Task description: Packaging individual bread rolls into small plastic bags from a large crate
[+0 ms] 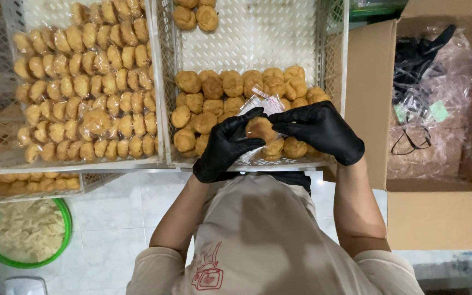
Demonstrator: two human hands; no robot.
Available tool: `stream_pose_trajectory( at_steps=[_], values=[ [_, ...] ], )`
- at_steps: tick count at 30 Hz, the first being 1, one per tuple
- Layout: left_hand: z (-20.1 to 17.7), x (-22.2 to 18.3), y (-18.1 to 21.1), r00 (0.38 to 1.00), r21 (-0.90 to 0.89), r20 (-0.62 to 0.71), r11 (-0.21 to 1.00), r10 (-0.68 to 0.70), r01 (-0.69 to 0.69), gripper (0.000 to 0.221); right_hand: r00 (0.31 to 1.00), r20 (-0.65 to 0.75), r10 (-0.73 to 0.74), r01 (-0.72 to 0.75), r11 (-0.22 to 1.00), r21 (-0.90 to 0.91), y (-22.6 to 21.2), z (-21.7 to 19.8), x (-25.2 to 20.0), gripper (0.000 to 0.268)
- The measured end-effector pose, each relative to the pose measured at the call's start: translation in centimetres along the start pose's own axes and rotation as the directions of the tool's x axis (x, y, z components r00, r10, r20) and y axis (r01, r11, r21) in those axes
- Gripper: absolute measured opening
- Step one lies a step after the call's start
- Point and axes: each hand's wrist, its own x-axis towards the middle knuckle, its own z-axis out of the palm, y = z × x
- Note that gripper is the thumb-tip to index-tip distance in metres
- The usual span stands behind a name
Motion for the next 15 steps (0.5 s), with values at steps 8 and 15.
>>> stream_pose_trajectory(
  at_steps=[8, 15],
  values=[
    [2.3, -1.1, 1.5, 0.941, 0.43, 0.241, 0.843, 0.237, -0.323, 0.044, 0.997, 0.077, -0.002, 0.011, 0.994, -0.107, -1.0, 0.2, 0.7, 0.015],
    [3.2, 0.0, 0.3, 0.972, 0.26, 0.073, 0.937, 0.223, -0.234, 0.059, 0.996, 0.076, -0.047, 0.05, 0.998, -0.039, 1.7, 0.8, 0.4, 0.012]
  ],
)
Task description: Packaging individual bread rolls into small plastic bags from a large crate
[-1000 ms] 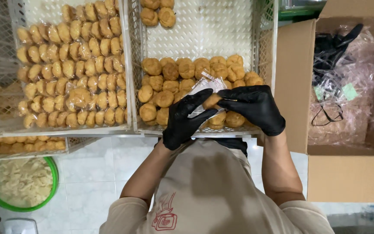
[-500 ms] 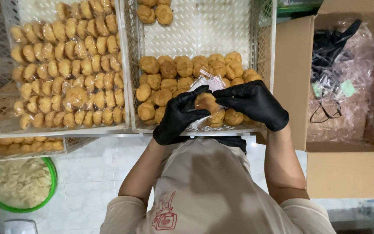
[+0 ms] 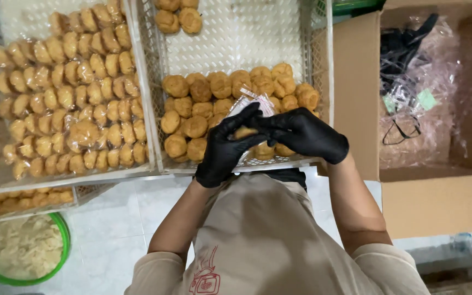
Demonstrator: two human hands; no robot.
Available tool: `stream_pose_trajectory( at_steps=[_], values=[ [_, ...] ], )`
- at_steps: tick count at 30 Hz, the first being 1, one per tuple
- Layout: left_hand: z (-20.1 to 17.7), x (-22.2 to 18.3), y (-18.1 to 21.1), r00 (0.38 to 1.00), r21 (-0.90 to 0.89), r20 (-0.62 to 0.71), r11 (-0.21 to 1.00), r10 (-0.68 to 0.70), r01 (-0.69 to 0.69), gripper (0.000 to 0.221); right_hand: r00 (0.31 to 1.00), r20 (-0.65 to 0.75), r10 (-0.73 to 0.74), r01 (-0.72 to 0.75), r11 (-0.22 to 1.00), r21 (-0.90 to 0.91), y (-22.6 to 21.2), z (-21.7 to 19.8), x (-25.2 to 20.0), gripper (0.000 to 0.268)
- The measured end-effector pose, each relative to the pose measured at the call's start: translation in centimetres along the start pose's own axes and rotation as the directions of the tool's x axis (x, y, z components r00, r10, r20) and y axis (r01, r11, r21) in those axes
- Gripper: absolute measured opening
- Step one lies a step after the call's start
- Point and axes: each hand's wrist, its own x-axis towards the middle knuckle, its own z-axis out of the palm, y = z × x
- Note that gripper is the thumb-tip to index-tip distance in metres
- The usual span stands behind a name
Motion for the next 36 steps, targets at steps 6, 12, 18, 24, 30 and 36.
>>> stream_pose_trajectory(
  at_steps=[6, 12, 18, 24, 30, 36],
  values=[
    [0.4, 0.4, -3.6, 0.991, -0.071, -0.014, 0.988, -0.135, 0.134, 0.057, 0.803, -0.35, -0.483, 0.183, 0.757, -0.627, 3.6, 0.9, 0.2, 0.023],
    [1.9, 0.0, -1.8, 0.984, 0.253, 0.11, 0.961, -0.143, 0.111, 0.046, 0.72, -0.368, -0.589, 0.164, 0.66, -0.734, 5.9, 0.8, -0.3, 0.022],
    [1.0, 0.1, -2.2, 0.971, -0.07, 0.207, 0.989, -0.116, 0.133, 0.054, 0.575, -0.818, -0.029, -0.133, 0.983, -0.129, 11.9, -6.0, -6.1, 0.026],
    [-0.1, 0.8, -2.3, 0.962, -0.256, 0.232, 0.945, -0.146, 0.205, 0.053, 0.528, -0.833, -0.167, -0.699, 0.472, -0.538, 24.3, -18.9, -13.4, 0.039],
    [0.2, 1.4, -0.5, 0.978, -0.088, 0.204, 0.996, 0.047, -0.03, 0.045, 0.339, -0.918, 0.206, 0.023, 0.974, 0.227, 10.7, -12.7, -8.9, 0.009],
    [-0.6, 2.0, -5.1, 0.985, -0.367, 0.172, 0.926, -0.02, 0.083, 0.045, 0.803, -0.543, 0.247, 0.021, 0.898, 0.44, 3.7, -0.7, -4.2, 0.021]
  ],
)
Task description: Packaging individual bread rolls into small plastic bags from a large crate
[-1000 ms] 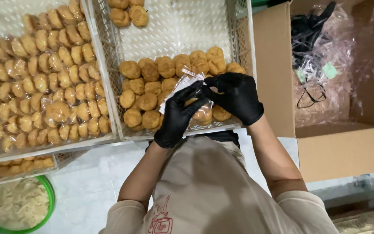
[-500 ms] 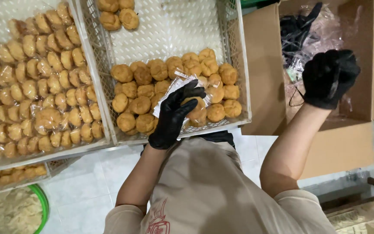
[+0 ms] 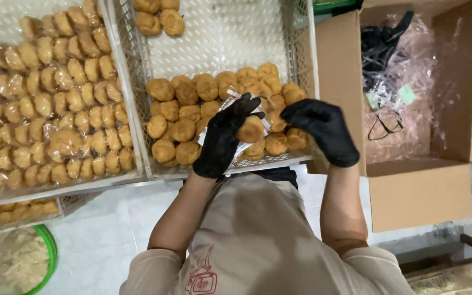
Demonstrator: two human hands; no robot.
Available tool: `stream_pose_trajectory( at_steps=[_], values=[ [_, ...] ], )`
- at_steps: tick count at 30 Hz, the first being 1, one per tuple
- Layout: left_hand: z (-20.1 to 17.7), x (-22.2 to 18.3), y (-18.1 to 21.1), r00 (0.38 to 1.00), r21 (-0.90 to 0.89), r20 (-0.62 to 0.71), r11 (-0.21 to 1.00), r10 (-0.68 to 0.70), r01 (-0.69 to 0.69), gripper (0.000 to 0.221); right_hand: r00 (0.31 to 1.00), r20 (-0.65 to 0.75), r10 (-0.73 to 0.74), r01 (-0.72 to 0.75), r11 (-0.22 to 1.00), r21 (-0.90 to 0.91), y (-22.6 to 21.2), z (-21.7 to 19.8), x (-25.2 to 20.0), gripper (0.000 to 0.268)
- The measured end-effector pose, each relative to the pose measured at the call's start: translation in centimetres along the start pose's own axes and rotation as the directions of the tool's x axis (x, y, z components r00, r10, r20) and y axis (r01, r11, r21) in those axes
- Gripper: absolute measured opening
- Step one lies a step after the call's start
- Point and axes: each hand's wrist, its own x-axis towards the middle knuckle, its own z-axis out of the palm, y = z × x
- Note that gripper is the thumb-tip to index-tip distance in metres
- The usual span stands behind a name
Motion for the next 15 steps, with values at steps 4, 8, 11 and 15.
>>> stream_pose_trajectory(
  at_steps=[4, 8, 11, 15],
  values=[
    [1.6, -0.3, 1.2, 0.983, 0.068, -0.186, 0.997, -0.011, 0.025, 0.034, 0.978, 0.206, 0.027, -0.042, 0.997, 0.07, 2.9, 4.0, 0.7, 0.041],
    [2.0, -0.9, 2.7, 0.957, 0.212, -0.29, 0.976, 0.018, 0.046, 0.029, 0.978, 0.206, 0.039, -0.058, 0.994, 0.087, 2.5, 5.4, 0.9, 0.045],
    [1.6, -1.2, 3.1, 0.966, 0.229, -0.257, 0.973, 0.028, 0.033, 0.029, 0.971, 0.228, 0.074, -0.095, 0.992, 0.083, 2.4, 5.9, 1.1, 0.053],
    [1.2, -1.3, 3.3, 0.987, 0.256, -0.157, 0.967, 0.031, 0.01, 0.03, 0.952, 0.286, 0.107, -0.13, 0.99, 0.061, 0.9, 6.5, 1.1, 0.036]
  ],
)
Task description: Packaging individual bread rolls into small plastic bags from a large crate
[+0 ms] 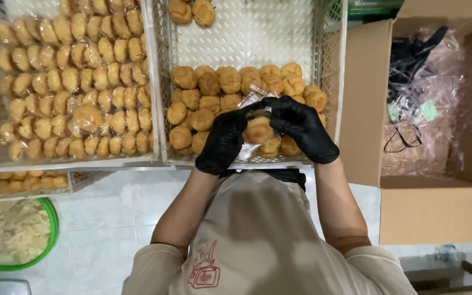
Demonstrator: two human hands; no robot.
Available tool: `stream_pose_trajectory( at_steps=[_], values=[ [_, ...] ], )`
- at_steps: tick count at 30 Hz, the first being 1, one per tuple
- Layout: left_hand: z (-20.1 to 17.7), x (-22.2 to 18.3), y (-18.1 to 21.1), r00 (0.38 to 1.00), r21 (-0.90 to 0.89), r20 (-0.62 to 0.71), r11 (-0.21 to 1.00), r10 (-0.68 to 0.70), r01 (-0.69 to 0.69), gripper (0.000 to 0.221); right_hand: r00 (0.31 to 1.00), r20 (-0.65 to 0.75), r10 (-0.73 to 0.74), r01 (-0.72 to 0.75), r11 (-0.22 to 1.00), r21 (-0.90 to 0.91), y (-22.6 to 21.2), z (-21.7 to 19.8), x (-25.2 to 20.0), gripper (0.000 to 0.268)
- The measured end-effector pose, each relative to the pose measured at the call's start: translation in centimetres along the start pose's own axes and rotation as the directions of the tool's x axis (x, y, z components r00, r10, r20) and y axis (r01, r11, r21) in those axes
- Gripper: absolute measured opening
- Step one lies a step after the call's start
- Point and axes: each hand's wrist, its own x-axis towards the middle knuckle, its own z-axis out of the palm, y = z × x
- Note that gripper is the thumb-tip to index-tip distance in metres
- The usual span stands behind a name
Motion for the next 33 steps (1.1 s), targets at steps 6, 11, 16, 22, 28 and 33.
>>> stream_pose_trajectory(
  at_steps=[6, 11, 16, 22, 28, 33],
  values=[
    [-0.8, -0.5, -0.1, 0.991, 0.028, 0.13, 0.999, 0.014, -0.018, 0.031, 0.995, 0.089, -0.041, 0.035, 0.997, 0.069, 0.4, 0.0, -1.1, 0.016],
    [-1.9, -0.9, -0.1, 0.976, 0.045, 0.218, 0.998, 0.025, -0.036, 0.033, 0.947, 0.305, -0.096, 0.034, 0.978, 0.204, -1.6, 0.1, -0.9, 0.018],
    [-4.6, -1.0, 1.3, 0.893, 0.326, 0.423, 0.894, 0.153, -0.308, 0.065, 0.898, 0.374, -0.23, 0.242, 0.97, 0.017, -1.4, 1.2, 2.0, 0.012],
    [-8.3, -2.5, 13.7, 0.979, 0.604, -0.113, 0.794, 0.171, -0.069, 0.067, 0.778, 0.495, -0.387, 0.51, 0.849, -0.139, -1.8, 2.4, 9.8, 0.015],
    [-15.6, -6.0, 13.4, 0.856, 0.985, -0.166, 0.124, 0.489, 0.12, 0.106, 0.774, 0.317, -0.548, 0.596, 0.462, -0.657, 6.8, 3.0, 29.5, 0.02],
    [-8.6, -4.1, 11.1, 0.933, 0.906, -0.171, 0.422, 0.318, 0.023, 0.079, 0.835, 0.338, -0.434, 0.494, 0.322, -0.808, 10.0, 8.0, 31.4, 0.049]
  ],
)
